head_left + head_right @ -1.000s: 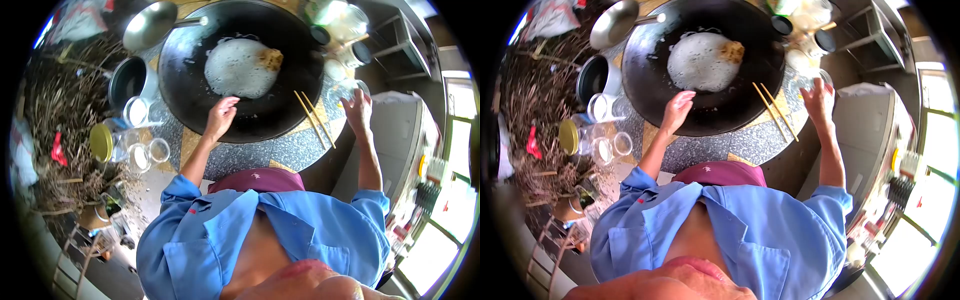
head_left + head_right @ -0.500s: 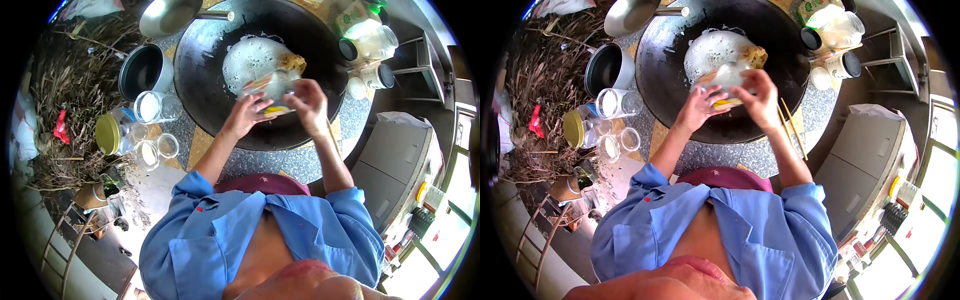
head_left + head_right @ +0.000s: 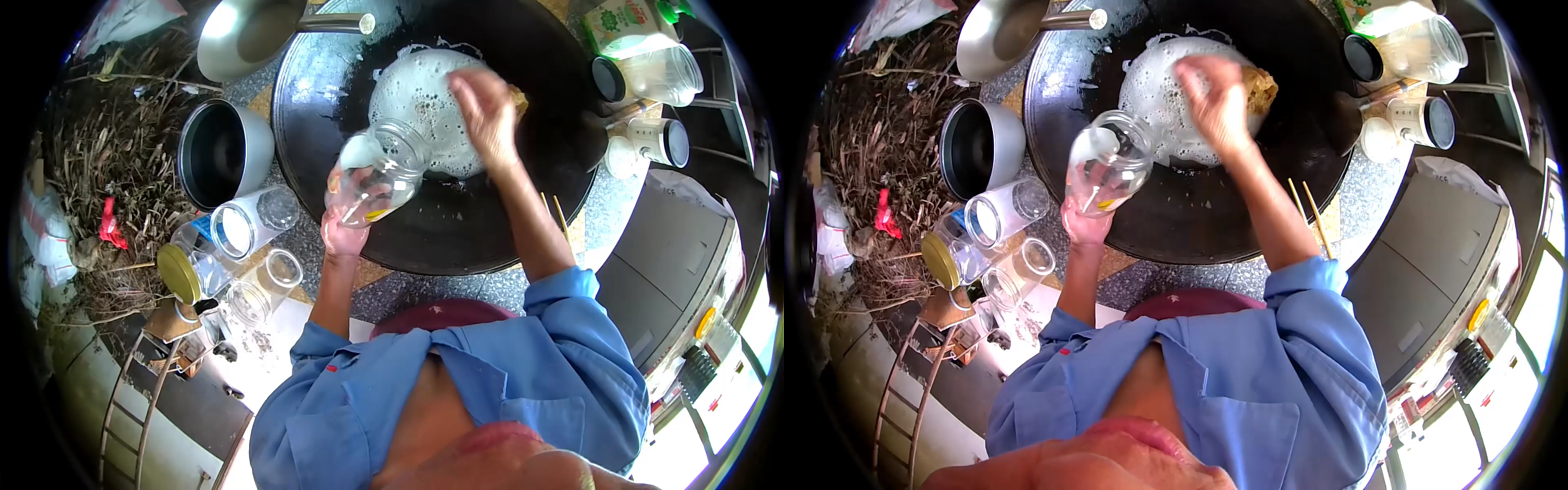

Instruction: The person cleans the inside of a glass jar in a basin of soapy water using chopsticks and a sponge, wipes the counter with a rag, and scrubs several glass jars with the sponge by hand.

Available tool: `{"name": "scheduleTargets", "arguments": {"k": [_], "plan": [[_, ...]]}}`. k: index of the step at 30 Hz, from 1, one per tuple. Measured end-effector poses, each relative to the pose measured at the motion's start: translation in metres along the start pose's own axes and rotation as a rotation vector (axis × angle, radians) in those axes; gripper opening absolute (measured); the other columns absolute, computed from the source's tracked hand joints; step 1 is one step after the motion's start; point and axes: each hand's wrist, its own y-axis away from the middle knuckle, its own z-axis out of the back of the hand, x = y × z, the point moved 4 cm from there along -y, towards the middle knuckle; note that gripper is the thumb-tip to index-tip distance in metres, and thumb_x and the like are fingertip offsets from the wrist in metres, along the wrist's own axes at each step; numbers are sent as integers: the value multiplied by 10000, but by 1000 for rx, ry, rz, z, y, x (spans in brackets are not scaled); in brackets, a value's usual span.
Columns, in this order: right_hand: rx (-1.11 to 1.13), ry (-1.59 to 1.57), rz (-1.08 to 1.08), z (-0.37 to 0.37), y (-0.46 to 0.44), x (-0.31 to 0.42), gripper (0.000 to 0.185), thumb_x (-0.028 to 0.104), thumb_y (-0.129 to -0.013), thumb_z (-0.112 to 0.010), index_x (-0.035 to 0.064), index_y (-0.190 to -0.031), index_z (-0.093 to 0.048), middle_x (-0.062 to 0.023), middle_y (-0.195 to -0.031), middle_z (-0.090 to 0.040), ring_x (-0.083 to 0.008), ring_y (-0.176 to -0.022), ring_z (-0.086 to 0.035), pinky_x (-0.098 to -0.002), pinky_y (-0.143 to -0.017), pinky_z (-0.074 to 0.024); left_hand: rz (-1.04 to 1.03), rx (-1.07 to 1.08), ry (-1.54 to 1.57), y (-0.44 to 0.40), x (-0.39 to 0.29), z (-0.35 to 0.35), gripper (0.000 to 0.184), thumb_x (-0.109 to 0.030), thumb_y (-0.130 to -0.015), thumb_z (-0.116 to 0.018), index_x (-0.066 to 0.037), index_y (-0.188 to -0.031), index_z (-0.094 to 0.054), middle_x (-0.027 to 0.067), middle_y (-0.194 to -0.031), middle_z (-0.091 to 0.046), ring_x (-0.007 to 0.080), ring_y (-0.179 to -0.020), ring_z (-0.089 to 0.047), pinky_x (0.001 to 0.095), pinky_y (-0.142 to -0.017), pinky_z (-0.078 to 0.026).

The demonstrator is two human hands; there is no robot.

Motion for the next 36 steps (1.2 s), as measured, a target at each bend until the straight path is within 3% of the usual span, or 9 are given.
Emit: {"name": "scheduleTargets", "arguments": {"k": [2,5,9,13,17,19,25,31,36], "plan": [[-165,640,20,21,-18,-45,289,208,-692,-646,137,-969,-598,-94,-1091,-512,-291,-1000,-479,-372,-864,-368,0,1,92,-2,0,6,649,-367,-716,-585,-158,-1262,-305,168,-1219,-390,397,-1019,-480,496,-803,-456],[-61,806,-476,20,-3,-125,457,284,-690,-624,174,-1114,-494,-129,-1250,-358,-356,-1147,-327,-518,-881,-326,40,179,221,-9,-4,6,754,-416,-676,-635,-171,-1295,-280,190,-1261,-339,449,-1034,-446,540,-806,-446],[434,1019,-108,-58,50,-136,410,173,-746,-552,179,-1146,-466,-182,-1254,-325,-397,-1203,-274,-539,-907,-308,202,378,549,-9,2,11,559,-405,-849,-436,-165,-1321,-257,207,-1325,-254,463,-1145,-326,557,-888,-376],[844,843,87,-69,30,-137,375,151,-799,-508,297,-1143,-482,-84,-1276,-358,-306,-1159,-350,-479,-916,-328,212,389,660,-8,4,16,793,-373,-705,-646,-111,-1327,-230,235,-1323,-231,468,-1209,-217,557,-942,-308],[344,1079,44,-56,12,-152,350,127,-782,-504,253,-1109,-489,-93,-1202,-400,-298,-1083,-395,-496,-872,-349,205,304,652,-6,3,16,841,-368,-656,-661,-68,-1313,-229,254,-1283,-276,488,-1147,-312,555,-895,-362],[626,1159,59,-64,41,-134,387,89,-760,-500,197,-1131,-481,-81,-1264,-347,-327,-1076,-413,-448,-877,-377,175,163,498,-5,2,14,812,-390,-684,-630,-49,-1305,-234,249,-1241,-337,479,-1105,-370,557,-865,-388],[601,-8,-653,-19,26,-74,376,-27,-676,-567,61,-1040,-536,-76,-872,-593,-127,-833,-546,-252,-749,-444,152,64,280,-10,4,21,686,-415,-753,-548,-97,-1297,-275,220,-1226,-379,443,-1054,-438,525,-862,-401],[623,-46,-305,54,-13,92,319,-57,-671,-514,22,-980,-540,-26,-887,-567,-87,-822,-525,-229,-750,-436,168,136,251,-17,12,8,616,-369,-780,-532,-100,-1284,-300,186,-1143,-456,395,-1009,-492,487,-832,-432],[681,139,-138,39,3,76,268,13,-709,-564,1,-977,-557,-62,-870,-592,-105,-795,-543,-234,-731,-451,285,9,77,-35,22,7,449,-319,-788,-544,-118,-1168,-415,116,-1001,-524,307,-954,-538,455,-804,-455]]}}
